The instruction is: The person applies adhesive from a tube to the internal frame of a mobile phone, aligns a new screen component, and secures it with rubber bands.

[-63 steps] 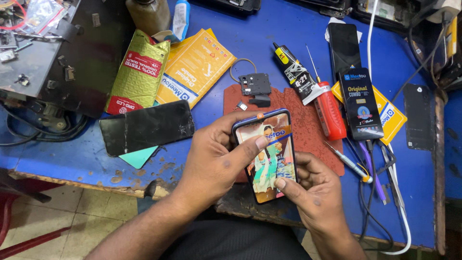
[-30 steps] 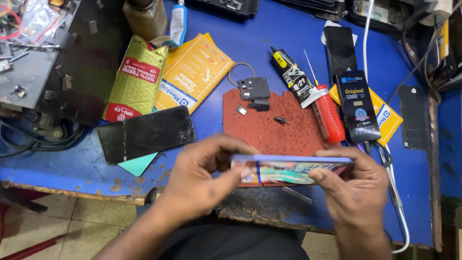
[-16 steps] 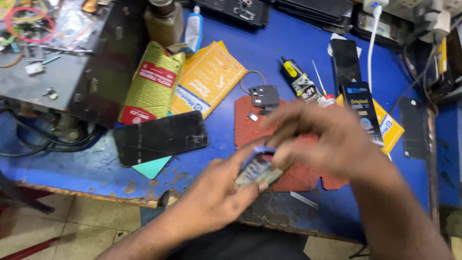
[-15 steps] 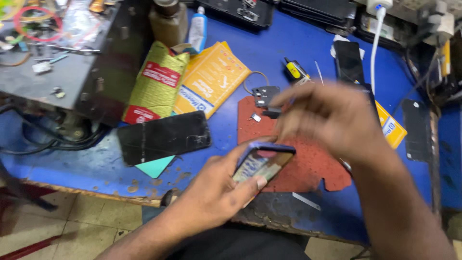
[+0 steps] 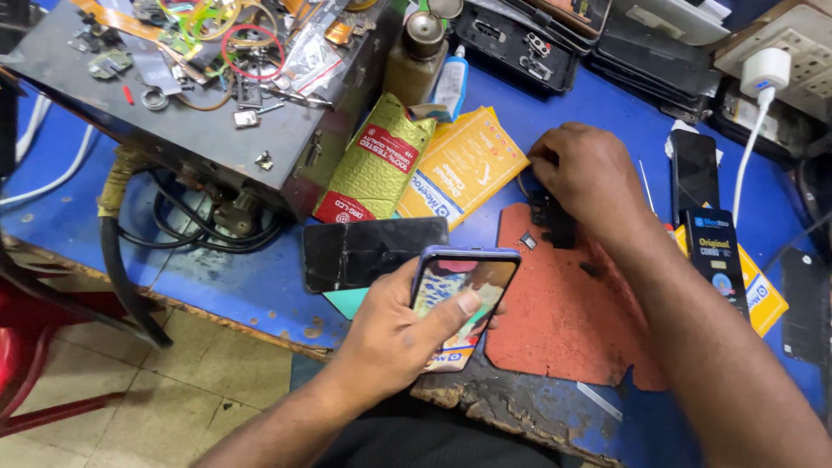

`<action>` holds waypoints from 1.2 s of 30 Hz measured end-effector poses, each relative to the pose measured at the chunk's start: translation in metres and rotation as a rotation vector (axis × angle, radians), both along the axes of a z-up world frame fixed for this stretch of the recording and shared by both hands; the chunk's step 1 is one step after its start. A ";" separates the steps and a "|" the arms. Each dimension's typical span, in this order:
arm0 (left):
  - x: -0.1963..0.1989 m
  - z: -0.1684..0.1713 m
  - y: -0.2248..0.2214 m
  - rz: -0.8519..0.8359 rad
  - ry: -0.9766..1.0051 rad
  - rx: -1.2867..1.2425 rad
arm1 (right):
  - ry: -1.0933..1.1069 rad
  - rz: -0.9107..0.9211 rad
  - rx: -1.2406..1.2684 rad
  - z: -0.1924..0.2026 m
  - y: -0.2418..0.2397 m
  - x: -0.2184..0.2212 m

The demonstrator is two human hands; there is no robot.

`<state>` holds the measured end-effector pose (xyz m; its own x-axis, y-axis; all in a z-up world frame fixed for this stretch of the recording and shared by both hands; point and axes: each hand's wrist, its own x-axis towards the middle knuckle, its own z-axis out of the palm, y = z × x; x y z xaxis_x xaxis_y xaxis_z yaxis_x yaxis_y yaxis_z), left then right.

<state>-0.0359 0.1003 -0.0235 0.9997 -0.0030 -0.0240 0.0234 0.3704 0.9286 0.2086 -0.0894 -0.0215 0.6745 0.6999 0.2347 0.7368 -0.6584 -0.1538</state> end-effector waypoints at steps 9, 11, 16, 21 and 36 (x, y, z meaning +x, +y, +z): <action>0.007 0.012 0.003 0.010 -0.125 0.026 | 0.412 -0.261 0.416 0.065 -0.021 -0.012; 0.011 0.021 0.004 0.043 -0.295 0.122 | 0.567 -0.273 0.550 0.075 -0.027 -0.032; 0.020 0.028 -0.010 -0.010 -0.332 0.136 | 0.723 -0.148 0.610 0.067 -0.046 -0.106; 0.021 0.016 -0.023 -0.139 -0.151 0.117 | 1.306 0.308 1.229 0.059 -0.074 -0.142; 0.008 0.020 -0.049 -0.135 -0.343 0.270 | 0.741 -0.066 0.753 0.067 -0.073 -0.180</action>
<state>-0.0278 0.0512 -0.0035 0.9412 -0.1732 0.2902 -0.2705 0.1284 0.9541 0.0286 -0.1621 0.0452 0.8584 0.5017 0.1070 0.2579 -0.2417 -0.9354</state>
